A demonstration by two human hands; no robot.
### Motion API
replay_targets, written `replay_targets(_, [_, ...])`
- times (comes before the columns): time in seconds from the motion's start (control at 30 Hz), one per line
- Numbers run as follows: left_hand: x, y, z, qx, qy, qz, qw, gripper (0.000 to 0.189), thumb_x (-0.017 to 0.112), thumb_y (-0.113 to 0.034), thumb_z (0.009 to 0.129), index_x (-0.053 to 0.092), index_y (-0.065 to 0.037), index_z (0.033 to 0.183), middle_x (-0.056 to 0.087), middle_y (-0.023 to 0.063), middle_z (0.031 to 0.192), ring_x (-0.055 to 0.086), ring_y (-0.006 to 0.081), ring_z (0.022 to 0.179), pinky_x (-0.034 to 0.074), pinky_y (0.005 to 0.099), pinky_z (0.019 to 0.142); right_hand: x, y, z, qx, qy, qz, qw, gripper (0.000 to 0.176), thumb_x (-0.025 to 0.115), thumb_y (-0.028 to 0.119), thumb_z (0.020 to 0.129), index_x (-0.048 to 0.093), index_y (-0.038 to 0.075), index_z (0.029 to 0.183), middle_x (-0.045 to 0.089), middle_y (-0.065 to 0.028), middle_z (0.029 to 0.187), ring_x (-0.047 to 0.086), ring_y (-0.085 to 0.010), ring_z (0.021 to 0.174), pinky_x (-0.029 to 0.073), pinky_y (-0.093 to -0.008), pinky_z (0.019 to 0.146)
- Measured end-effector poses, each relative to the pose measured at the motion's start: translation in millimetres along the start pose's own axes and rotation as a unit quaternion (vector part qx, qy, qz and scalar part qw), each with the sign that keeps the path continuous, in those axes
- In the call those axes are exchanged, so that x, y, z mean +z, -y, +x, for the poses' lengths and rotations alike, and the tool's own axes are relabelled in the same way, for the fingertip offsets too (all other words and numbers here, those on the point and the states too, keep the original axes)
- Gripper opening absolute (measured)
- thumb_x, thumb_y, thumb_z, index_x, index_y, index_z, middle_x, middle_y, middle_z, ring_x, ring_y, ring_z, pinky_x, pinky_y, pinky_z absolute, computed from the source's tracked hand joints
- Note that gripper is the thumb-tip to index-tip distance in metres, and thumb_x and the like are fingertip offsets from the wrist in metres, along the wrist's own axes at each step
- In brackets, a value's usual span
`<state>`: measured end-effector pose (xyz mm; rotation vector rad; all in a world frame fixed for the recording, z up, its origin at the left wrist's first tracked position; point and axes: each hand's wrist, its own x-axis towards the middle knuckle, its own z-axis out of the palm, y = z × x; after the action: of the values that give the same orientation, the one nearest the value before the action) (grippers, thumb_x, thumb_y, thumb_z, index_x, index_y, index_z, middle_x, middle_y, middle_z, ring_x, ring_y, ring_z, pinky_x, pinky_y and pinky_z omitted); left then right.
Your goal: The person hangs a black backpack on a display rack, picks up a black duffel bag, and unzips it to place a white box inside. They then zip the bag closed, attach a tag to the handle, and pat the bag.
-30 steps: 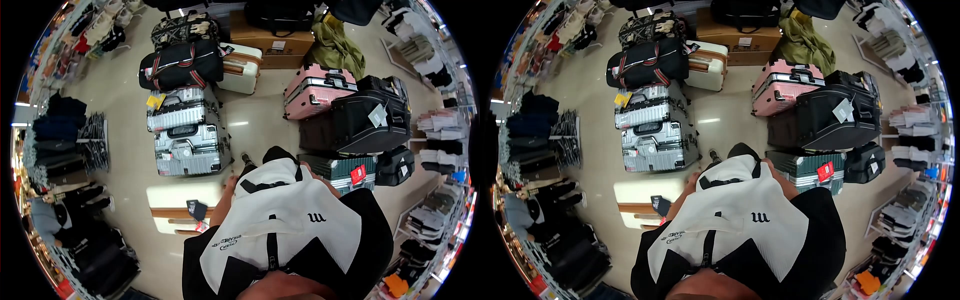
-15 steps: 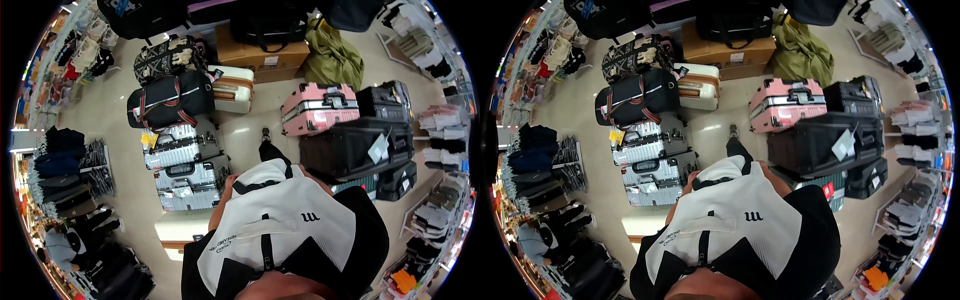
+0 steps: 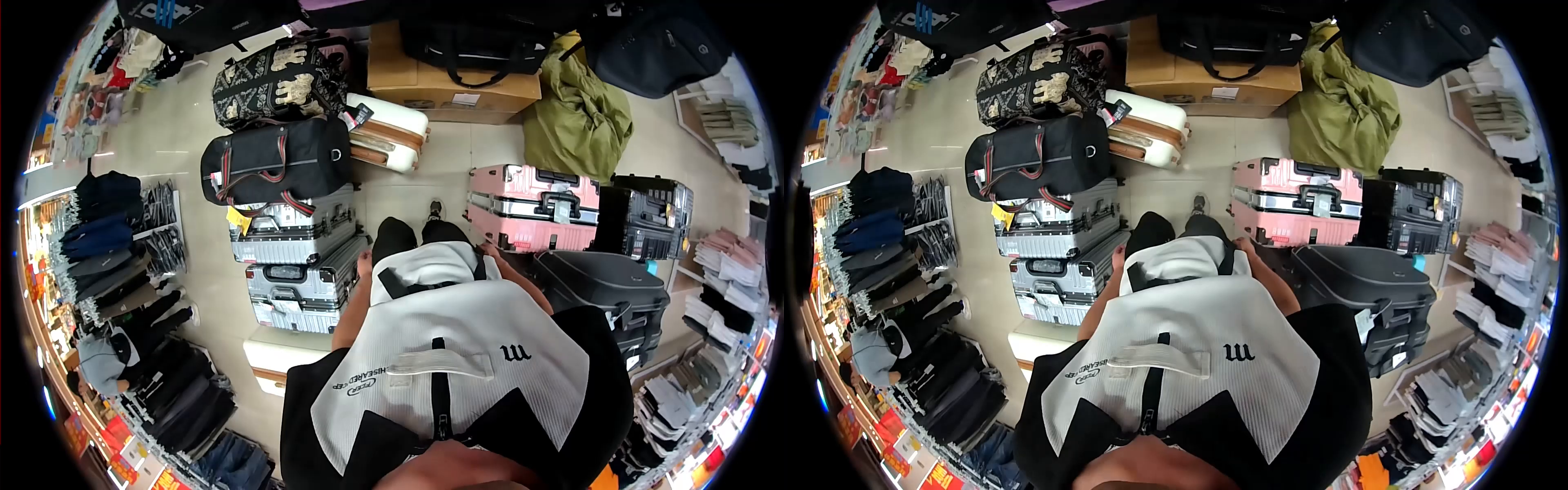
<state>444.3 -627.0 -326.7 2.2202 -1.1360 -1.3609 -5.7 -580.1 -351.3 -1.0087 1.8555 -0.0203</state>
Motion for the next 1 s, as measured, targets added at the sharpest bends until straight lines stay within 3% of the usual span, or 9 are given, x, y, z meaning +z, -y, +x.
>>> replay_targets(0.13, [6, 15, 46, -0.024, 0.070, -0.047, 0.996, 0.016, 0.058, -0.009, 0.089, 0.067, -0.006, 0.102, 0.070, 0.0090, 0.096, 0.066, 0.0207, 0.090, 0.049, 0.0336, 0.084, -19, 15, 23, -0.006, -0.011, 0.028, 1.000, 0.026, 0.059, 0.030, 0.084, 0.071, 0.009, 0.094, 0.066, -0.0169, 0.089, 0.067, -0.0307, 0.084, 0.052, -0.0440, 0.076])
replay_targets(0.33, [7, -42, 90, 0.017, 0.037, 0.025, 0.999, 0.031, 0.061, -0.033, 0.090, 0.070, -0.007, 0.104, 0.072, 0.0107, 0.093, 0.067, 0.0206, 0.087, 0.051, 0.0350, 0.079, -43, 42, 68, -0.022, -0.037, 0.062, 0.997, 0.025, 0.058, 0.029, 0.085, 0.071, 0.009, 0.093, 0.066, -0.0172, 0.086, 0.067, -0.0306, 0.083, 0.052, -0.0437, 0.075])
replay_targets(0.47, [-1, -86, 127, 0.043, 0.103, 0.013, 0.994, 0.032, 0.057, -0.034, 0.091, 0.070, -0.007, 0.103, 0.072, 0.0109, 0.093, 0.067, 0.0212, 0.087, 0.051, 0.0354, 0.079, -43, 46, 95, -0.046, -0.058, 0.072, 0.995, 0.025, 0.058, 0.029, 0.085, 0.071, 0.008, 0.092, 0.066, -0.0174, 0.085, 0.067, -0.0305, 0.081, 0.052, -0.0435, 0.074])
replay_targets(0.57, [-4, -99, 161, 0.037, 0.156, -0.003, 0.987, 0.032, 0.056, -0.033, 0.092, 0.070, -0.007, 0.102, 0.072, 0.0109, 0.093, 0.067, 0.0220, 0.088, 0.051, 0.0357, 0.079, -52, 70, 122, -0.146, -0.032, -0.119, 0.982, 0.022, 0.057, 0.026, 0.085, 0.071, 0.011, 0.091, 0.068, -0.0139, 0.088, 0.068, -0.0290, 0.084, 0.053, -0.0424, 0.074])
replay_targets(0.63, [-9, -106, 172, 0.063, 0.147, -0.012, 0.987, 0.034, 0.057, -0.035, 0.092, 0.070, -0.005, 0.100, 0.071, 0.0113, 0.089, 0.067, 0.0223, 0.084, 0.051, 0.0369, 0.077, -69, 108, 136, -0.245, 0.000, -0.360, 0.900, 0.019, 0.055, 0.022, 0.085, 0.072, 0.018, 0.091, 0.071, -0.0066, 0.096, 0.068, -0.0263, 0.090, 0.054, -0.0403, 0.073])
replay_targets(0.7, [-19, -119, 181, 0.065, 0.153, -0.018, 0.986, 0.033, 0.057, -0.035, 0.092, 0.070, -0.005, 0.100, 0.071, 0.0109, 0.088, 0.067, 0.0220, 0.084, 0.051, 0.0367, 0.076, -67, 117, 157, -0.158, -0.005, -0.078, 0.984, 0.013, 0.056, 0.021, 0.084, 0.064, 0.014, 0.076, 0.064, -0.0042, 0.077, 0.063, -0.0231, 0.074, 0.050, -0.0387, 0.061])
replay_targets(0.8, [-37, -125, 195, 0.064, 0.165, -0.027, 0.984, 0.033, 0.057, -0.035, 0.092, 0.070, -0.006, 0.100, 0.071, 0.0104, 0.088, 0.066, 0.0214, 0.083, 0.051, 0.0362, 0.076, -123, 241, 111, 0.022, 0.048, 0.285, 0.957, 0.018, 0.057, 0.021, 0.087, 0.057, 0.014, 0.070, 0.053, 0.0003, 0.061, 0.052, -0.0155, 0.052, 0.040, -0.0306, 0.044])
replay_targets(0.9, [-54, -126, 201, 0.063, 0.179, -0.037, 0.981, 0.033, 0.057, -0.035, 0.092, 0.069, -0.006, 0.099, 0.070, 0.0099, 0.088, 0.066, 0.0209, 0.083, 0.051, 0.0358, 0.075, -122, 294, 131, 0.021, -0.003, 0.427, 0.904, 0.019, 0.059, 0.025, 0.087, 0.057, 0.016, 0.071, 0.049, 0.0038, 0.060, 0.044, -0.0108, 0.046, 0.032, -0.0249, 0.040])
replay_targets(1.0, [-69, -118, 194, 0.059, 0.194, -0.046, 0.978, 0.032, 0.057, -0.035, 0.092, 0.069, -0.006, 0.099, 0.070, 0.0094, 0.088, 0.065, 0.0204, 0.082, 0.051, 0.0354, 0.075, -146, 344, 154, 0.019, 0.066, 0.444, 0.893, 0.018, 0.062, 0.032, 0.087, 0.061, 0.014, 0.084, 0.056, 0.0002, 0.076, 0.055, -0.0134, 0.069, 0.045, -0.0286, 0.062])
